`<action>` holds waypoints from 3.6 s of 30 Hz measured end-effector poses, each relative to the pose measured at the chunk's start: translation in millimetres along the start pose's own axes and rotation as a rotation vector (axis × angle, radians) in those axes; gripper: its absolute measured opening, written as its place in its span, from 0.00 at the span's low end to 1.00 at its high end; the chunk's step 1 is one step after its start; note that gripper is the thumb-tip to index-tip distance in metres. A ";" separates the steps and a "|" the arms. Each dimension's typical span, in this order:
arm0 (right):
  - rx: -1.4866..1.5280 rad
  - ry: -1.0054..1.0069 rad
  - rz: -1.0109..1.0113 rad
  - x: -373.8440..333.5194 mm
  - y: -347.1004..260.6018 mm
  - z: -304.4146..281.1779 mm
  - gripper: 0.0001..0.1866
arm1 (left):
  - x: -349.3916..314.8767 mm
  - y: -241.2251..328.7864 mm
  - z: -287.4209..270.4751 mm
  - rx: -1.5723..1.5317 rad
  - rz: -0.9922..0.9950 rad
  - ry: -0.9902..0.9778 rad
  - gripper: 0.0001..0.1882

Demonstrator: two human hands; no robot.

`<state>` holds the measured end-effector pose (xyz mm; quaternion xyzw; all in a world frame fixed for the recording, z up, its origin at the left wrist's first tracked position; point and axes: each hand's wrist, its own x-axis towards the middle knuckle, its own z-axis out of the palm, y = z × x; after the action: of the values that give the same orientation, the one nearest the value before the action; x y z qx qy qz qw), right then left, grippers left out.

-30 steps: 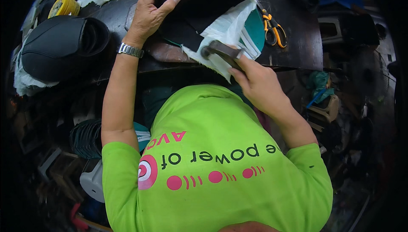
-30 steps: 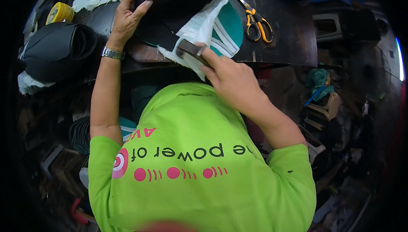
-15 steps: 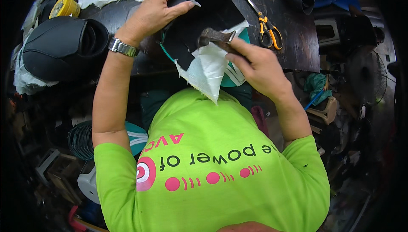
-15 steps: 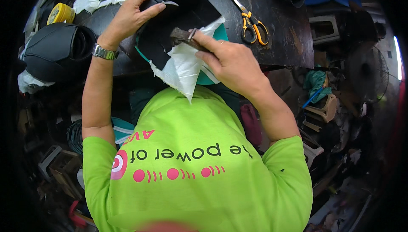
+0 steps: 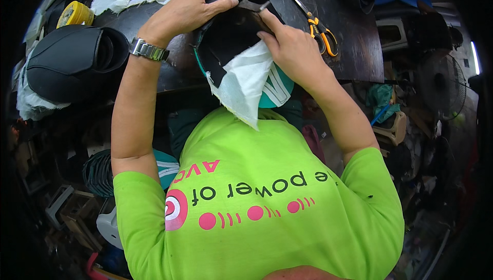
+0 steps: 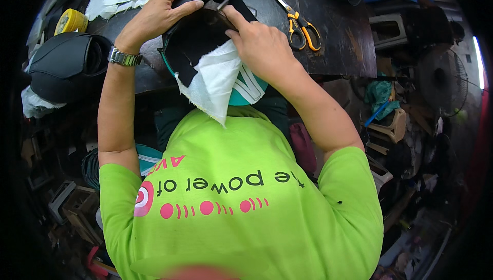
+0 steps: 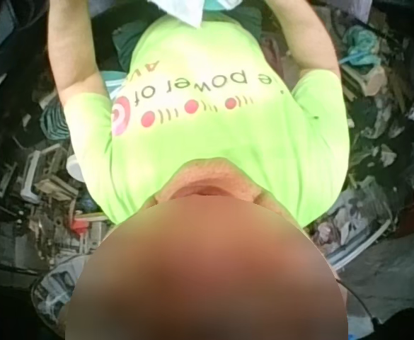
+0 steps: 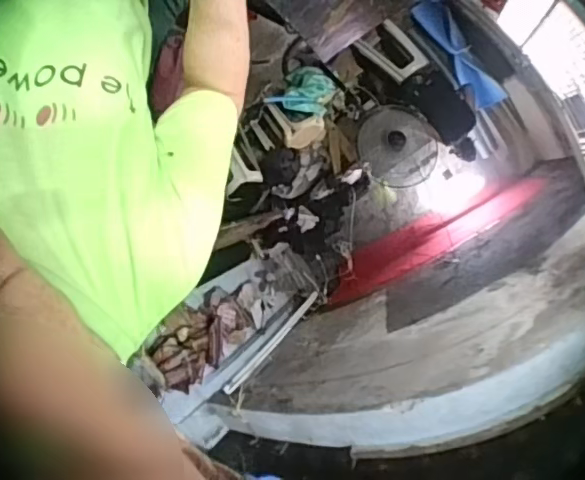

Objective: The person repeatedly assembles a helmet by inserting white padding into the interior, tucking black fabric around the rim, and trimming excess material with scissors. The person then places a black outer shell over the padded interior and repeats the process on another helmet.

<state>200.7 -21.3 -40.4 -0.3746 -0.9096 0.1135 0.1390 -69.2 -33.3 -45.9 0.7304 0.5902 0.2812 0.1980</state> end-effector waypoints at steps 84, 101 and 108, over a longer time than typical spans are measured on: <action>0.489 0.090 -0.354 -37.2 -19.6 -93.1 0.13 | -82.9 91.4 38.1 0.256 0.582 0.537 0.42; -0.460 0.230 0.512 -116.3 185.9 -7.9 0.29 | -38.3 8.6 34.9 0.059 -0.324 0.334 0.34; 0.432 0.458 0.371 -63.1 132.5 -50.2 0.27 | -43.8 15.0 25.9 0.071 -0.317 0.297 0.36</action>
<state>346.7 30.7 -45.2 -0.5110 -0.7265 0.2393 0.3922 -47.6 -78.2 -64.1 0.5855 0.7298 0.3303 0.1247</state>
